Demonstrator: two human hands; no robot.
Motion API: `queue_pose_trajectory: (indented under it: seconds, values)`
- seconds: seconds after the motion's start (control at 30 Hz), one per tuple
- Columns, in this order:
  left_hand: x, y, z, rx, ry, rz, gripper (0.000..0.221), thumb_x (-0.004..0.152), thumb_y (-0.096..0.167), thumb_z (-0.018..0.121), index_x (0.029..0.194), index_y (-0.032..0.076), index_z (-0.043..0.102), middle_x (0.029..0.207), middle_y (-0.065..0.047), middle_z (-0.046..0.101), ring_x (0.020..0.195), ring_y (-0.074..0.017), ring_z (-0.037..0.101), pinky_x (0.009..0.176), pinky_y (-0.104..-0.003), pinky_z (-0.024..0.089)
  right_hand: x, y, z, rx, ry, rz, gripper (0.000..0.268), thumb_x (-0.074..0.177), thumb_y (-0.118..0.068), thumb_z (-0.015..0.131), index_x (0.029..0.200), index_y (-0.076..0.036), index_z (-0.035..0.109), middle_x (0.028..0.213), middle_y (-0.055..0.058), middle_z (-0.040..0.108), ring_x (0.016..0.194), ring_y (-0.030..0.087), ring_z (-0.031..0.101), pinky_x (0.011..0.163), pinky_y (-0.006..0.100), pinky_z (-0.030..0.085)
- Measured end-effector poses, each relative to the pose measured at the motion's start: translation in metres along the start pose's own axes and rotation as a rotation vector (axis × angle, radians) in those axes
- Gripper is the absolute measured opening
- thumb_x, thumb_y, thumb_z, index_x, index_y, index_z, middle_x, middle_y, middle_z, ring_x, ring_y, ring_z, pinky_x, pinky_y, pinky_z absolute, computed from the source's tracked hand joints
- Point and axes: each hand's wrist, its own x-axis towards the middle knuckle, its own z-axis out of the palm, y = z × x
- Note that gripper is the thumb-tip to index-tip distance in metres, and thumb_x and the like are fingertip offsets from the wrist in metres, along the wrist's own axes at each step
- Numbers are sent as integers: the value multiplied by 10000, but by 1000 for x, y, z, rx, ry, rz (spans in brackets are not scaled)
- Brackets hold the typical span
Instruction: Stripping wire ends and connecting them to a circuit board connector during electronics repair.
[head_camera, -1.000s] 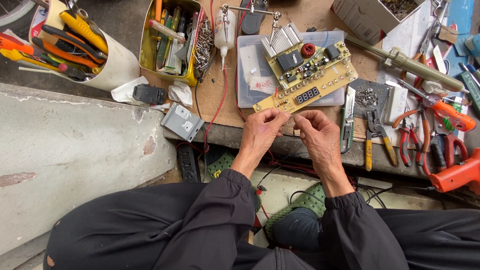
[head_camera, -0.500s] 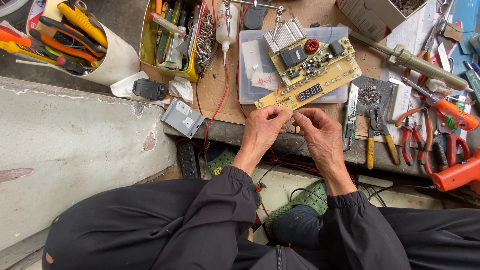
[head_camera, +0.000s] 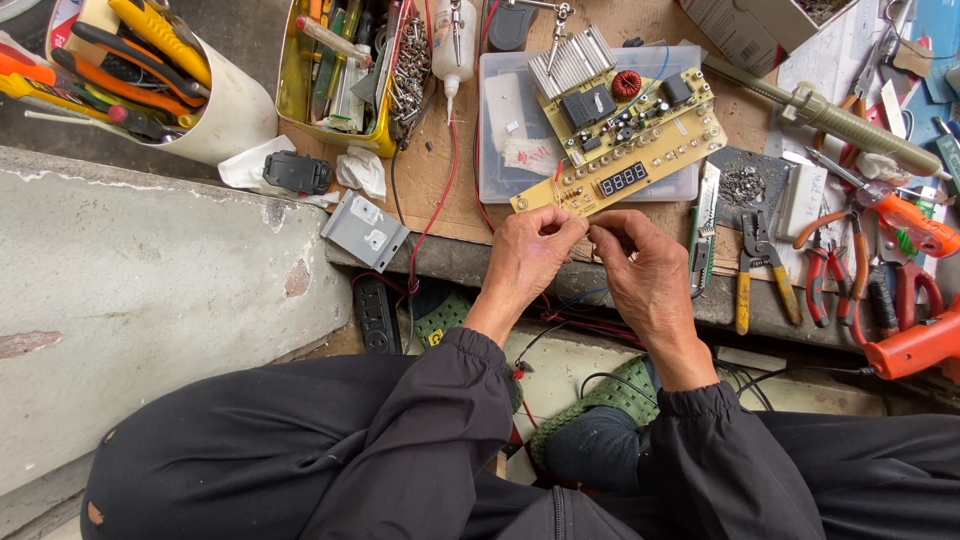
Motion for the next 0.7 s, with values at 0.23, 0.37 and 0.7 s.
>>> queue_pose_trajectory:
  seconds: [0.23, 0.37, 0.7]
  values:
    - [-2, 3, -2, 83, 2, 26, 198, 866, 371, 815, 892, 182, 869, 656, -61, 741, 769, -153, 722, 796, -326, 596, 0, 7, -2, -206, 5, -131, 81, 1070, -98, 831, 1123, -130, 779, 877, 90, 792, 792, 274, 746, 759, 391, 595]
    - [0, 1, 0, 94, 6, 9, 199, 864, 384, 802, 896, 201, 874, 668, -53, 756, 793, -172, 736, 813, -336, 595, -1, 8, -1, -252, -19, -118, 56, 1089, -123, 794, 1127, -145, 759, 904, 94, 801, 858, 322, 785, 776, 441, 612]
    - [-1, 5, 1, 55, 25, -22, 206, 846, 371, 786, 888, 189, 873, 665, -33, 765, 749, -156, 776, 815, -308, 602, -1, 4, 4, 89, -43, 105, 31, 1128, -107, 711, 1126, -108, 742, 895, 81, 814, 737, 154, 739, 708, 311, 608]
